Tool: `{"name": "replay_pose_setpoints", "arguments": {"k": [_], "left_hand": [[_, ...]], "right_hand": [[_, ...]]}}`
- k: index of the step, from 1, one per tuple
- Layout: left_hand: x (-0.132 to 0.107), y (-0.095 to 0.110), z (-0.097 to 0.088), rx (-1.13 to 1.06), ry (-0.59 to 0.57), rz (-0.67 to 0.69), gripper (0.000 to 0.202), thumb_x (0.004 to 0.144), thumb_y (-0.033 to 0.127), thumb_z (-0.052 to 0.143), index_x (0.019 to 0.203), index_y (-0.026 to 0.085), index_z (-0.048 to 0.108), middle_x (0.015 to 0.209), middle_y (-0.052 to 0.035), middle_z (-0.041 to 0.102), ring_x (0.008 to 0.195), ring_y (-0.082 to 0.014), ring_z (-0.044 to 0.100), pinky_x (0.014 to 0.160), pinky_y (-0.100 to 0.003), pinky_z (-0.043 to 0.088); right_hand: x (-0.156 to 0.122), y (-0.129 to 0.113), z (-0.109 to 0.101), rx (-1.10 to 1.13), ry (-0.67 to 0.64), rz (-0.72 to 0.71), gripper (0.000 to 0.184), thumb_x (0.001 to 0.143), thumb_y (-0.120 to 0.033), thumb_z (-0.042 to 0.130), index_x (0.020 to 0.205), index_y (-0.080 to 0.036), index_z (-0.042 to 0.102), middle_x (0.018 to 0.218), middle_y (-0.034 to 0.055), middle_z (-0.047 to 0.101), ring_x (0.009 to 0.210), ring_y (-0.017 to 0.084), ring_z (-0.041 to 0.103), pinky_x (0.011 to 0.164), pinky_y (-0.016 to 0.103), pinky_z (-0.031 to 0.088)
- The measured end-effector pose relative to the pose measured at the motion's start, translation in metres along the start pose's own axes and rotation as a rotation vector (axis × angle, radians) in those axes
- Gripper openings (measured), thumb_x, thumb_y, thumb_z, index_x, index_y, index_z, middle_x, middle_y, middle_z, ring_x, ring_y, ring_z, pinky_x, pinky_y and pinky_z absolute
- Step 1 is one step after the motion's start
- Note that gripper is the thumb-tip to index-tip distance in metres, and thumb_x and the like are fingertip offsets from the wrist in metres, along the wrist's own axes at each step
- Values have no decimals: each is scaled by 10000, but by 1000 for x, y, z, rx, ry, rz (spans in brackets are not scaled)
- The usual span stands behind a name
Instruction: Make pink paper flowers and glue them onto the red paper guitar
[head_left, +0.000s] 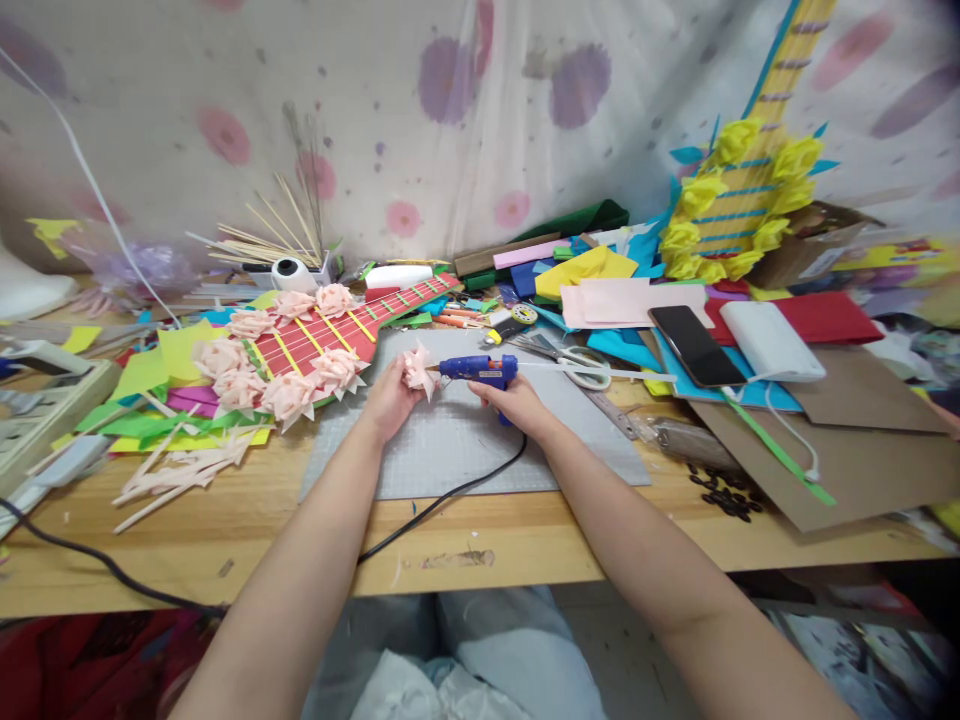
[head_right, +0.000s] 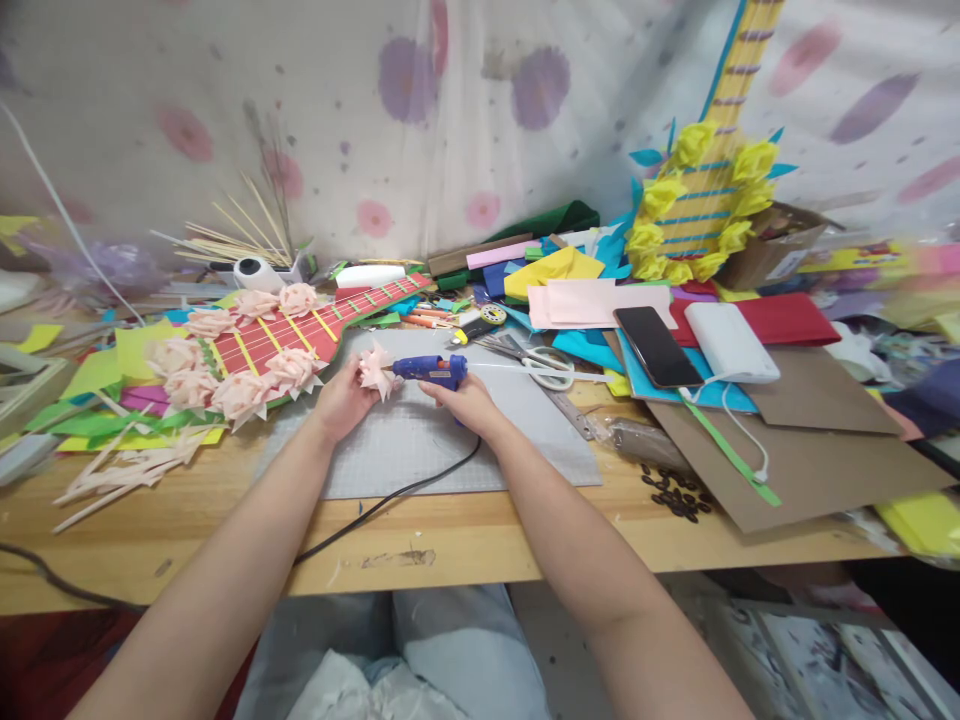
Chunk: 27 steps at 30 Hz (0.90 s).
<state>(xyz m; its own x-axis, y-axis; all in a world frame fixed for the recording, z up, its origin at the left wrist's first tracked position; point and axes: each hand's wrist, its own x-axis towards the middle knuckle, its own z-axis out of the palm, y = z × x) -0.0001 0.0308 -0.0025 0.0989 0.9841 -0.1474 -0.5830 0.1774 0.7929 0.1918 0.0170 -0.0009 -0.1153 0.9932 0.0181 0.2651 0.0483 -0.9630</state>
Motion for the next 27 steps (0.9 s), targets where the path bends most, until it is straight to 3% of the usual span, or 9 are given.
{"name": "replay_pose_setpoints", "arguments": {"k": [13, 19, 27], "left_hand": [[2, 1, -2, -21, 21, 14, 232, 886, 360, 467, 957, 171, 581, 918, -48, 668, 829, -151, 637, 817, -343, 513], [-2, 2, 2, -33, 8, 18, 207, 905, 300, 437, 914, 160, 589, 847, -30, 664, 733, -127, 624, 826, -352, 520], [0, -2, -1, -1, -32, 14, 243, 876, 341, 496, 987, 152, 602, 952, -54, 660, 815, -145, 628, 832, -356, 517]], "right_hand": [[-1, -2, 1, -33, 8, -3, 262, 671, -458, 662, 685, -198, 629, 546, -13, 584, 521, 124, 511, 525, 254, 388], [-1, -1, 2, -28, -22, -15, 291, 671, -471, 662, 728, -186, 643, 554, -10, 579, 511, 116, 503, 533, 255, 401], [-2, -4, 2, -42, -4, 3, 349, 674, -504, 636, 766, -168, 637, 588, -2, 590, 514, 112, 496, 518, 246, 394]]}}
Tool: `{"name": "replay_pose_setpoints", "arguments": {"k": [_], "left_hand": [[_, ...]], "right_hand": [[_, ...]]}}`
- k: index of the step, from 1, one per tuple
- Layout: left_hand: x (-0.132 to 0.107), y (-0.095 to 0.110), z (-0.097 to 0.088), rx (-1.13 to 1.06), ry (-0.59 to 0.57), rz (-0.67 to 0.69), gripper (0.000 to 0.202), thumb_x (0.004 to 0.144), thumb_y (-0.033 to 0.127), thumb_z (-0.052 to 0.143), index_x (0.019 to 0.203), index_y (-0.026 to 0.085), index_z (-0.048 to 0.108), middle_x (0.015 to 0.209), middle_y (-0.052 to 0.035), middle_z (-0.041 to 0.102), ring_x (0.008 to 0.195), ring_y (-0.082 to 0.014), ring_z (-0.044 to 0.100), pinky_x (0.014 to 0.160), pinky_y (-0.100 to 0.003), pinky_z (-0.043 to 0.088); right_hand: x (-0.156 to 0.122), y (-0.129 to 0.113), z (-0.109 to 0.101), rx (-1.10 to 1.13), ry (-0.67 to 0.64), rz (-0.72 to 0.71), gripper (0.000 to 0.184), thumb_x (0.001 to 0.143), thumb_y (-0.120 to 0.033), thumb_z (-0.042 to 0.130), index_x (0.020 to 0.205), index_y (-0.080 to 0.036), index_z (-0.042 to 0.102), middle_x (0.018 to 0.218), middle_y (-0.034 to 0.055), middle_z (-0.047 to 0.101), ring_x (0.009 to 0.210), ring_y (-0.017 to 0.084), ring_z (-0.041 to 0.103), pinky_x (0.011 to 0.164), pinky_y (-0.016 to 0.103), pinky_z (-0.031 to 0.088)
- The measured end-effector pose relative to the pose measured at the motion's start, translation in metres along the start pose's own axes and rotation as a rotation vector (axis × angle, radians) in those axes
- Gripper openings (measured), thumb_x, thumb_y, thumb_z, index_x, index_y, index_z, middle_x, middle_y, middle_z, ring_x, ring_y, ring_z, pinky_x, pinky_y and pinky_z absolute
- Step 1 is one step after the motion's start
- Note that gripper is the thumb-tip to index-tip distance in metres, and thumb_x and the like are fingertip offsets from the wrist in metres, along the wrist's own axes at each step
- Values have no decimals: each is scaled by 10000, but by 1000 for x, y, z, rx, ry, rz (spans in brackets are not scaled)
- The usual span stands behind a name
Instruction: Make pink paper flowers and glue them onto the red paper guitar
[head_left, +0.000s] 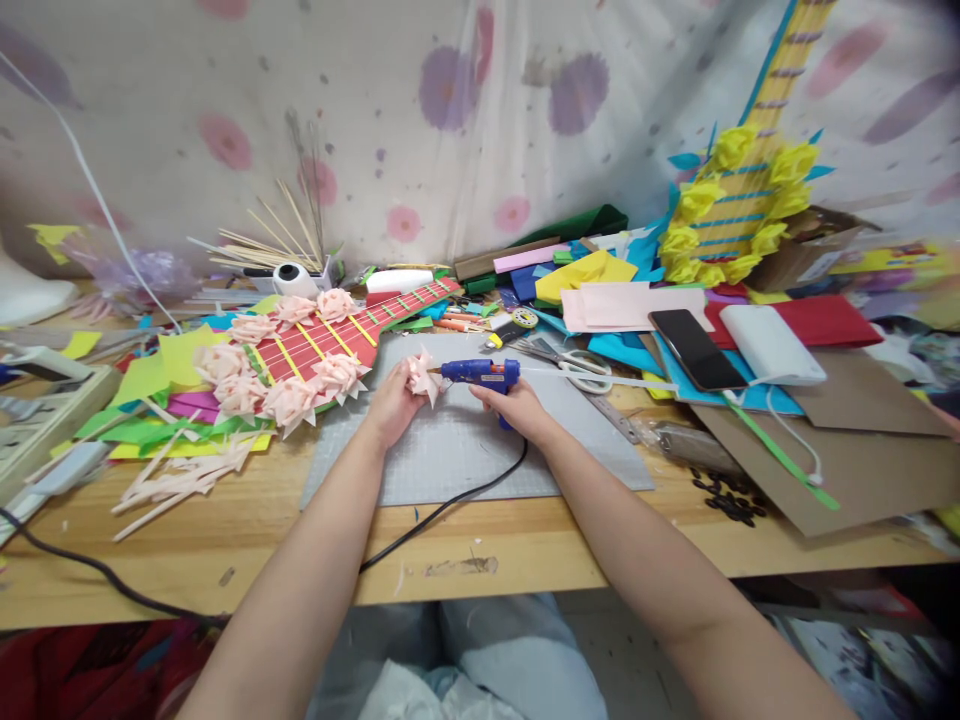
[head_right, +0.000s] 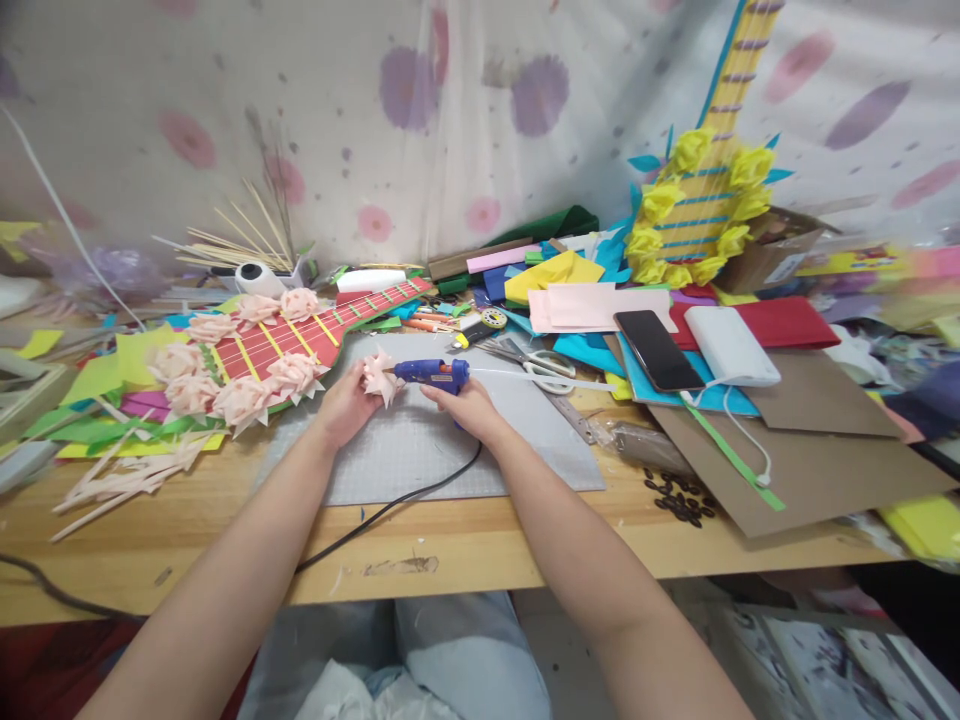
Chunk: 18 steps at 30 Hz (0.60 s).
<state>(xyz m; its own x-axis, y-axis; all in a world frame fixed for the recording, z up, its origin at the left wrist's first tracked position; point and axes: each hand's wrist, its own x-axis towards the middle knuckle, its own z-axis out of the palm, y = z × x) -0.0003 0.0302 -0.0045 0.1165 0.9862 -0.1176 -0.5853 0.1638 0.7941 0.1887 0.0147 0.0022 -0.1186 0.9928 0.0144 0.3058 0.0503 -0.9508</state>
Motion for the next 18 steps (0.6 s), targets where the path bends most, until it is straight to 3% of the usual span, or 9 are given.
{"name": "replay_pose_setpoints", "arguments": {"k": [10, 18], "left_hand": [[0, 2, 1, -49, 14, 0, 218, 905, 295, 444, 943, 154, 605, 864, -40, 669, 741, -123, 623, 798, -320, 524], [2, 3, -1, -55, 44, -8, 267, 922, 315, 403, 995, 142, 592, 883, -51, 677, 796, -142, 641, 805, -328, 525]], "right_hand": [[4, 5, -1, -38, 34, 29, 351, 670, -508, 630, 766, -170, 634, 605, 5, 589, 533, 119, 502, 532, 250, 391], [2, 3, -2, -34, 26, 37, 364, 665, -519, 635, 769, -170, 641, 568, -11, 565, 520, 116, 483, 542, 255, 389]]}}
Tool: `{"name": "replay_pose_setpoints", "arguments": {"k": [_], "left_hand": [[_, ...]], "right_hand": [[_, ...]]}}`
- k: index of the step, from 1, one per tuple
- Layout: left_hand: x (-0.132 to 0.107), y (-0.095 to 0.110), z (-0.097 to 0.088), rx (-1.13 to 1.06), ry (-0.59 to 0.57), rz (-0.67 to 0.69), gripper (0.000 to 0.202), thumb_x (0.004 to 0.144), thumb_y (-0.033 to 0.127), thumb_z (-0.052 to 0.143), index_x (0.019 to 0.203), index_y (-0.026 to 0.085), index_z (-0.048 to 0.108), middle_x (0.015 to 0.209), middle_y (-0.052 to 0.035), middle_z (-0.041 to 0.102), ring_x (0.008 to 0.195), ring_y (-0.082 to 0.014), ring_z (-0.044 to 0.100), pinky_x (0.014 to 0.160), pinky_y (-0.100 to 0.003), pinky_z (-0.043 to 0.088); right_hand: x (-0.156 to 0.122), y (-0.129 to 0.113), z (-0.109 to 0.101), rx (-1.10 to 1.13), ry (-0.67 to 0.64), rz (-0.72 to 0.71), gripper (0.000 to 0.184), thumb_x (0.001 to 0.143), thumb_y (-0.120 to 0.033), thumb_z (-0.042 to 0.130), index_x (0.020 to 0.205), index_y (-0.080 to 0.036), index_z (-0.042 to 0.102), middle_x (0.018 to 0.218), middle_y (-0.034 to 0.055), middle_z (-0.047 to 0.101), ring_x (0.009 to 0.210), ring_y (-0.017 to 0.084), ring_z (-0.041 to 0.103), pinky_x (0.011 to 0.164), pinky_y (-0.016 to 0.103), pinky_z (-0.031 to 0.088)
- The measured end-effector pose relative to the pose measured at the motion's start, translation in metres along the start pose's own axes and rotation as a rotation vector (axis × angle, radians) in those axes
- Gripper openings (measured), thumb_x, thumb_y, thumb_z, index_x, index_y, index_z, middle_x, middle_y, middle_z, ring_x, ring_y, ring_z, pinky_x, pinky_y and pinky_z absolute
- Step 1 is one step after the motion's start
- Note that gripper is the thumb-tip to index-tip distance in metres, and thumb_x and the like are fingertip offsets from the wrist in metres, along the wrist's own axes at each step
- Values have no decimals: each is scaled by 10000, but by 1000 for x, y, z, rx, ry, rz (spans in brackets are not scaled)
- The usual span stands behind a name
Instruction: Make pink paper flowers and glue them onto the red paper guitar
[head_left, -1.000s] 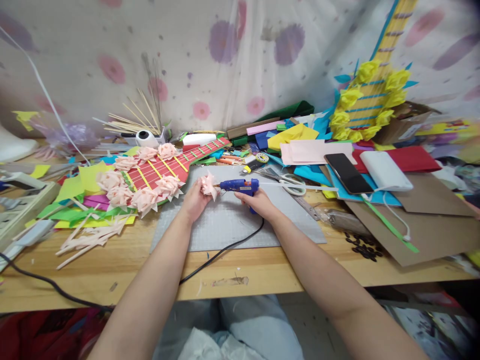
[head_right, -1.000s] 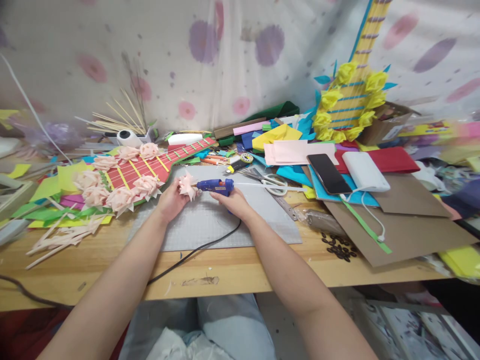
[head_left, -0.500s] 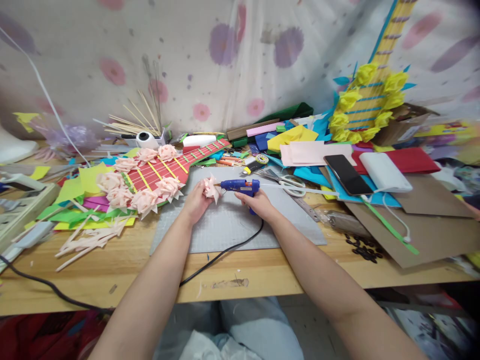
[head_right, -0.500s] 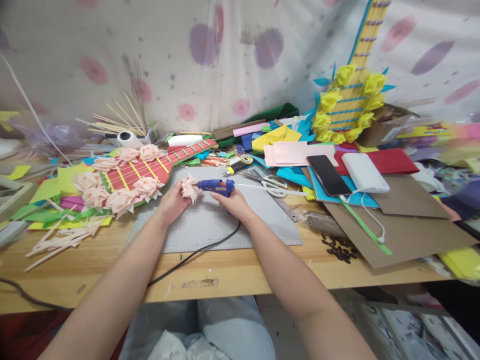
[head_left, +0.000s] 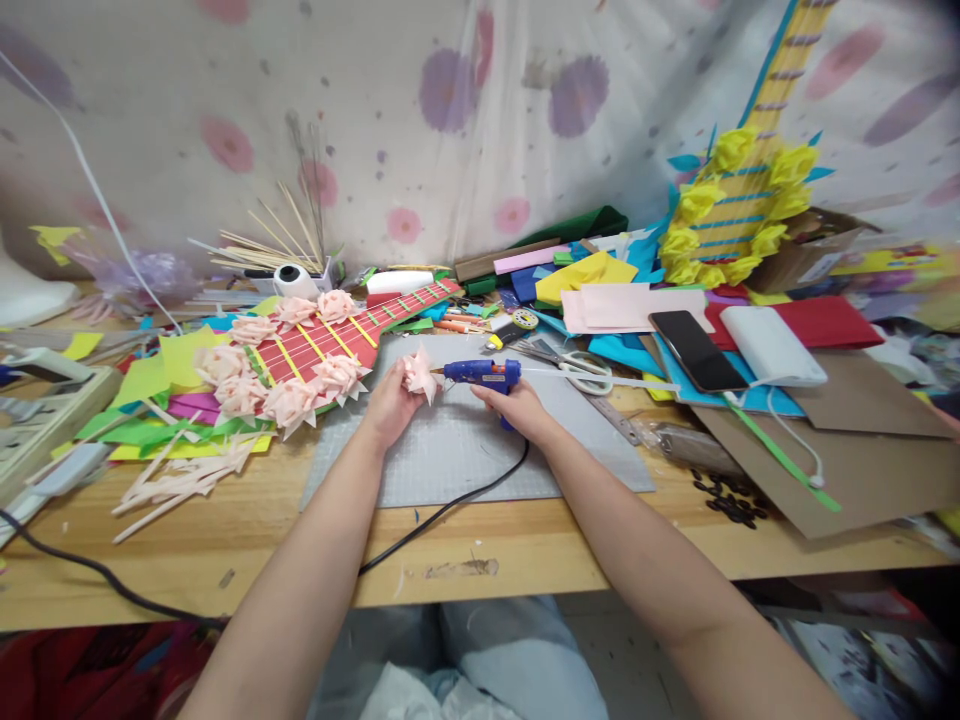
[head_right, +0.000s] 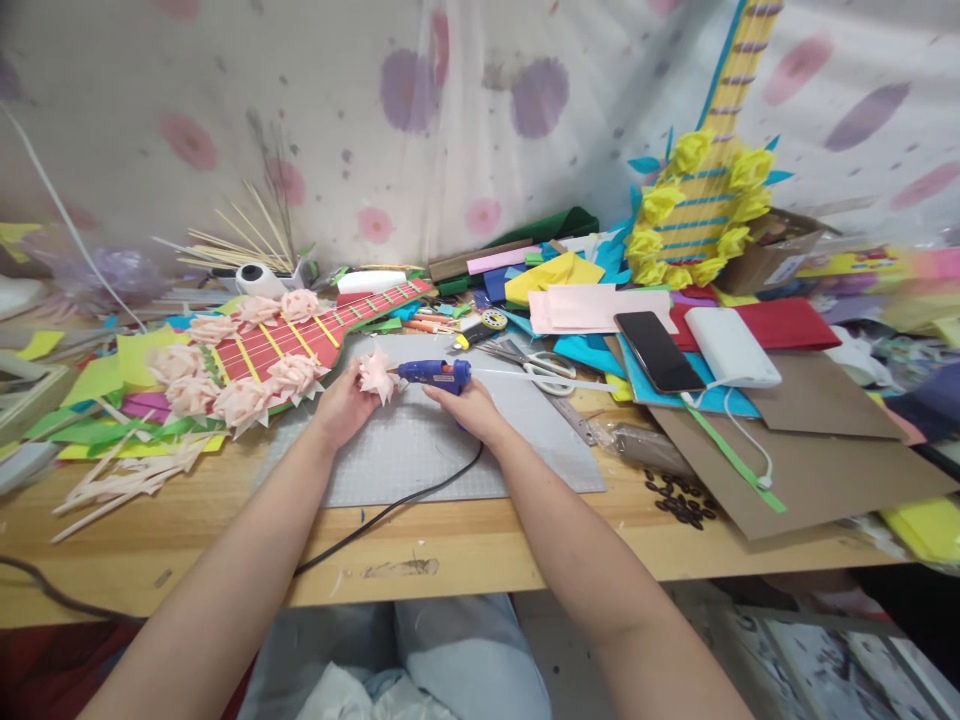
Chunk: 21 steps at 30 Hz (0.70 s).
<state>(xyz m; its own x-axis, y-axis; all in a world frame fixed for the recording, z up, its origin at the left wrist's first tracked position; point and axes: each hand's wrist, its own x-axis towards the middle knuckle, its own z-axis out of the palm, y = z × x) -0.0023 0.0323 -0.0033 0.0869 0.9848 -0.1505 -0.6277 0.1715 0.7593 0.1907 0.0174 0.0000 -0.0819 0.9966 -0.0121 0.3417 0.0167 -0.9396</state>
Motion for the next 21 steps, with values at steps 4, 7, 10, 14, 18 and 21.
{"name": "replay_pose_setpoints", "arguments": {"k": [4, 7, 10, 14, 18, 21], "left_hand": [[1, 0, -1, -11, 4, 15, 271, 912, 338, 427, 986, 139, 594, 893, -60, 677, 808, -152, 644, 809, -337, 523], [1, 0, 0, -24, 12, 28, 252, 900, 346, 453, 949, 146, 598, 900, -55, 676, 806, -153, 646, 811, -341, 523], [1, 1, 0, -20, 18, 33, 245, 893, 353, 464, 925, 150, 599, 901, -52, 674, 804, -153, 645, 810, -344, 524], [1, 0, -1, 4, 11, 57, 241, 883, 363, 481, 895, 155, 603, 901, -49, 669, 786, -148, 637, 811, -346, 523], [0, -1, -2, 40, -24, 75, 257, 848, 389, 533, 921, 154, 606, 915, -58, 660, 782, -150, 624, 818, -352, 518], [-1, -2, -1, 68, -64, 82, 272, 822, 393, 570, 967, 165, 607, 965, -59, 652, 818, -157, 619, 826, -364, 515]], "right_hand": [[0, 0, 0, 8, -13, -8, 366, 665, -517, 638, 783, -171, 642, 557, -18, 548, 500, 107, 457, 520, 249, 376], [0, 1, 0, 1, -19, -22, 363, 668, -517, 637, 786, -174, 642, 551, -22, 538, 499, 107, 451, 516, 247, 373], [-1, 1, 0, -3, -24, -43, 361, 673, -513, 637, 801, -175, 648, 550, -24, 534, 507, 109, 455, 534, 252, 383], [-1, 1, -1, 9, -56, -63, 366, 677, -510, 635, 826, -176, 653, 553, -24, 536, 513, 111, 458, 546, 256, 391], [-2, -1, -1, 23, -77, -67, 371, 671, -518, 638, 799, -170, 646, 535, -28, 521, 505, 109, 449, 544, 256, 387], [-3, -2, 0, 39, -62, -51, 371, 662, -520, 643, 764, -164, 631, 536, -27, 517, 502, 105, 444, 537, 254, 383]]}}
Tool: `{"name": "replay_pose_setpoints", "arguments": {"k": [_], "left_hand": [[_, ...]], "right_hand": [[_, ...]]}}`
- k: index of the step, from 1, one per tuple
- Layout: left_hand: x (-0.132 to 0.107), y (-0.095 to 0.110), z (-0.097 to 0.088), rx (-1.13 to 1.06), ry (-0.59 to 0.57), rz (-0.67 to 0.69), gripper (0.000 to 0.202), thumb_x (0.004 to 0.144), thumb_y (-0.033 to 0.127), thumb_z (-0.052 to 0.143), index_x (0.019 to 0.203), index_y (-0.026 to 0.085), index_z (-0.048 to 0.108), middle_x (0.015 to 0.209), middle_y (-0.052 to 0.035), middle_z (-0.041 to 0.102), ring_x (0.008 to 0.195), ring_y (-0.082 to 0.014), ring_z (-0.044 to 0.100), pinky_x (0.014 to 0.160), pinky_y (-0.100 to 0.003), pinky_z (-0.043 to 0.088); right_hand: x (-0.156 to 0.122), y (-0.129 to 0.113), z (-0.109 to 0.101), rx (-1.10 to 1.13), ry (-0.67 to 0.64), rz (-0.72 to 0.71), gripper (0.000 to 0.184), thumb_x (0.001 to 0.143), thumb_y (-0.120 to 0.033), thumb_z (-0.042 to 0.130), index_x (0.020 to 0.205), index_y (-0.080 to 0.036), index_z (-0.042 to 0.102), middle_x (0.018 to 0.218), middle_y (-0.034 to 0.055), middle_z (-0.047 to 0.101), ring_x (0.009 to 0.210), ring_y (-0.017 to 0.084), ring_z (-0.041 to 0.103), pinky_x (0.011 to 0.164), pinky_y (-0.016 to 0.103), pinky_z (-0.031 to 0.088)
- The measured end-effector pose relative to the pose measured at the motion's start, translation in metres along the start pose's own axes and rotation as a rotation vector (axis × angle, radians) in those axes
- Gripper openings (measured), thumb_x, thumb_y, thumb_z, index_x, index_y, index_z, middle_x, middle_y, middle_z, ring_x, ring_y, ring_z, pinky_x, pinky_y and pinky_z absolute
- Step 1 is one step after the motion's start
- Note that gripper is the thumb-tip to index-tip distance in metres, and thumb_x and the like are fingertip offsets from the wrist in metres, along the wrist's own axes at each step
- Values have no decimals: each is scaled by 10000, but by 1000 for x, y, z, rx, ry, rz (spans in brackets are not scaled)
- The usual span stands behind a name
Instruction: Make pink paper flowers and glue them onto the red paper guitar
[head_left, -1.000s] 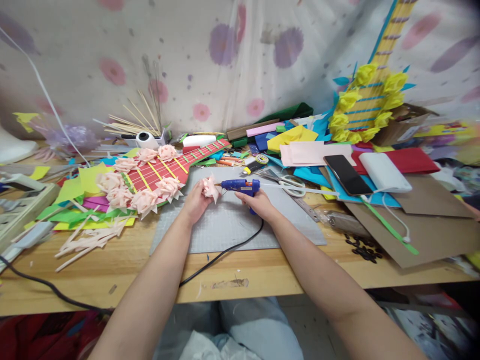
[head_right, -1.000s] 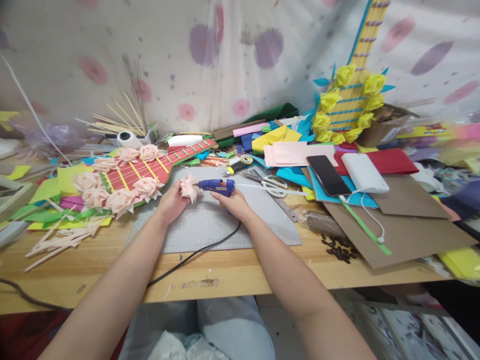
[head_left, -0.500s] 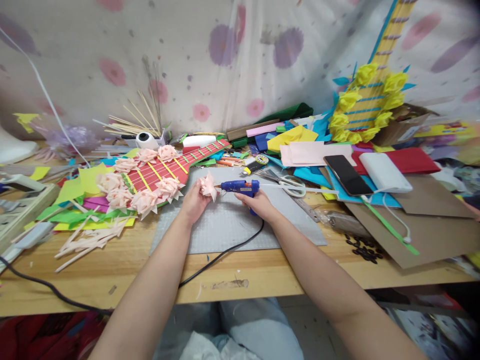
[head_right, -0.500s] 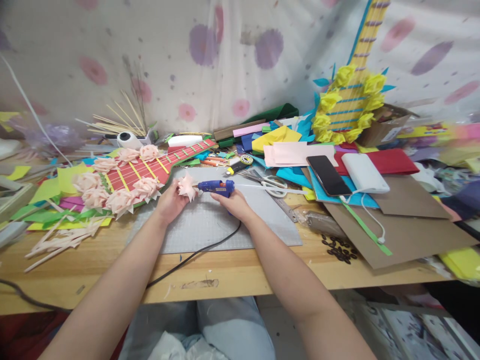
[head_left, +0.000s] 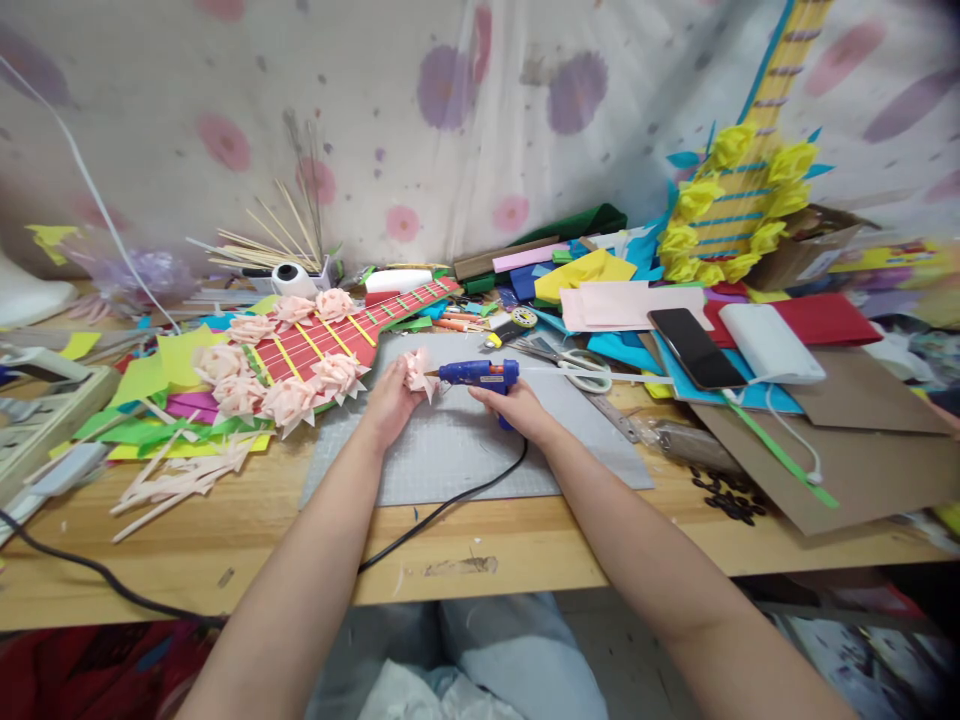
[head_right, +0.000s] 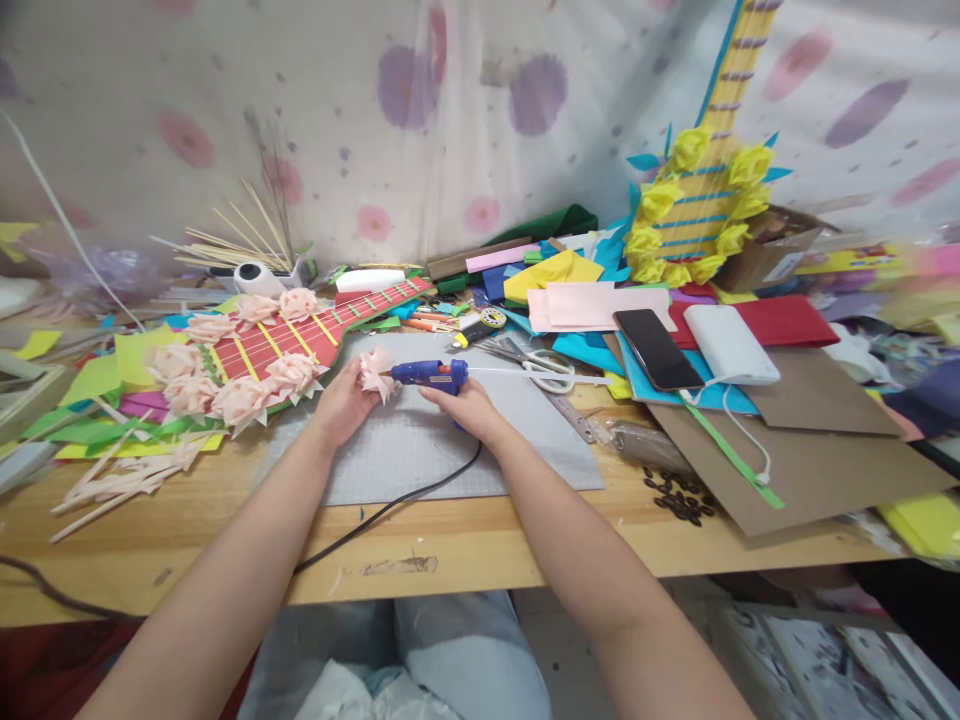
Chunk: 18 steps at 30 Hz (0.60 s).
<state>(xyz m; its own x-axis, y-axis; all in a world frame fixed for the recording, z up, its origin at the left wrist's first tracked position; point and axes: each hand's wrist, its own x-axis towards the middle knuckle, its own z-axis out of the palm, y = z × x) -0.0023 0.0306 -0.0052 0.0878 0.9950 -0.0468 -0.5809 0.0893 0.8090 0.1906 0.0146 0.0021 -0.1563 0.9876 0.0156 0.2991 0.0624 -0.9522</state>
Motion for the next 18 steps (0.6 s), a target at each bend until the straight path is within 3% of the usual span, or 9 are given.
{"name": "replay_pose_setpoints", "arguments": {"k": [4, 18], "left_hand": [[-2, 1, 3, 29, -41, -4, 258, 830, 375, 561, 993, 180, 607, 973, -50, 650, 815, -146, 614, 809, -346, 520], [-1, 1, 2, 15, -10, -46, 260, 870, 356, 505, 1003, 161, 614, 949, -61, 660, 824, -149, 626, 804, -334, 522]], "right_hand": [[0, 0, 1, 28, 24, 14, 374, 648, -520, 653, 755, -164, 617, 550, -25, 526, 505, 102, 446, 531, 251, 382], [2, 3, 0, 71, 90, 19, 376, 648, -541, 643, 646, -175, 558, 529, -24, 498, 503, 102, 435, 527, 251, 368]]}}
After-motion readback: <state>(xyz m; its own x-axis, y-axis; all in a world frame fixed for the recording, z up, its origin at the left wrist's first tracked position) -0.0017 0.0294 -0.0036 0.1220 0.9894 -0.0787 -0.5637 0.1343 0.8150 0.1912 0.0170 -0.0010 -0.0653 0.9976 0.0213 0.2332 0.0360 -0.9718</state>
